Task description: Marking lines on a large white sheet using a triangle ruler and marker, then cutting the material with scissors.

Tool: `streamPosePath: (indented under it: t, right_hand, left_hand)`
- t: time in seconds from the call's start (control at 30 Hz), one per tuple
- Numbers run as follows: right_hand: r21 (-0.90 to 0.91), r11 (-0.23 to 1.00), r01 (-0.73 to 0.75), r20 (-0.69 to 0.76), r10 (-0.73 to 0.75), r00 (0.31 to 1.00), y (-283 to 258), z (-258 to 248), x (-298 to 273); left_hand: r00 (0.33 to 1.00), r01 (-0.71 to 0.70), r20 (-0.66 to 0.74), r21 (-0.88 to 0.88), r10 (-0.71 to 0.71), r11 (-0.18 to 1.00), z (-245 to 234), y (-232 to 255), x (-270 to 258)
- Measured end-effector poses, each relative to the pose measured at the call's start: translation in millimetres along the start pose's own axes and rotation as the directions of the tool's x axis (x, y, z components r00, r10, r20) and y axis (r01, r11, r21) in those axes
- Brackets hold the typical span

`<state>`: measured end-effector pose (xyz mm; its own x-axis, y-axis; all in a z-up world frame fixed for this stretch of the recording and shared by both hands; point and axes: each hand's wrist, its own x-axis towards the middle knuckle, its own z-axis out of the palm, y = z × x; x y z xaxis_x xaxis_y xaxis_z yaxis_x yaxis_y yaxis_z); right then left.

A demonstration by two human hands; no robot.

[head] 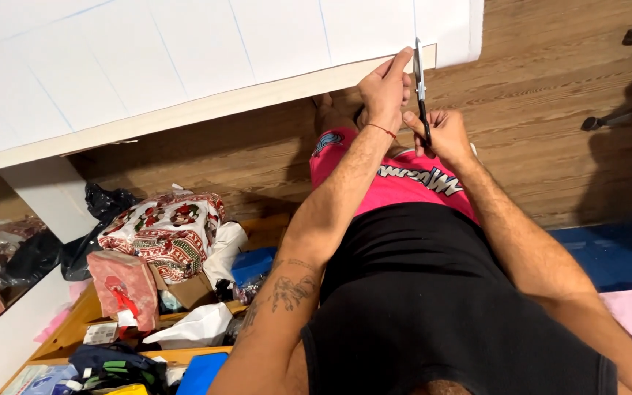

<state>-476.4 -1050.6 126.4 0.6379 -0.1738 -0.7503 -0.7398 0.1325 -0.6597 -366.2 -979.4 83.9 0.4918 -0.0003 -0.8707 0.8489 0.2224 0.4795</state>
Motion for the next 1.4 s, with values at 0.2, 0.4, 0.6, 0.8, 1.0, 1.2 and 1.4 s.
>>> streamPosePath:
  t: [0.2,0.4,0.6,0.8,1.0,1.2,1.4]
  right_hand:
    - [-0.044,0.998,-0.043,-0.016,0.042,0.999,-10,-3,-2]
    - [0.018,0.999,-0.051,-0.03,0.051,0.998,-18,-3,3]
    - [0.036,0.997,-0.062,-0.039,0.064,0.997,-18,-2,6]
    - [0.084,0.995,-0.058,-0.069,0.064,0.996,-23,1,10]
    - [0.079,0.992,-0.1,-0.069,0.106,0.992,-37,1,12]
    - [0.082,0.992,-0.101,-0.095,0.109,0.99,-47,6,16]
    - [0.092,0.992,-0.09,-0.105,0.1,0.989,-58,7,20]
  left_hand:
    - [1.0,-0.007,-0.003,0.008,0.007,1.0,0,5,-5]
    - [1.0,0.021,-0.017,0.021,-0.02,1.0,3,9,-5]
    - [0.999,0.016,-0.039,0.014,-0.016,1.0,5,9,-6]
    - [0.998,0.031,-0.06,0.035,-0.029,0.999,4,13,-7]
    - [0.994,0.047,-0.103,0.158,-0.031,0.986,4,25,-15]
    - [0.998,0.002,-0.063,0.117,0.005,0.993,1,16,-9]
    - [0.999,0.0,-0.047,0.074,0.003,0.997,-2,17,-6]
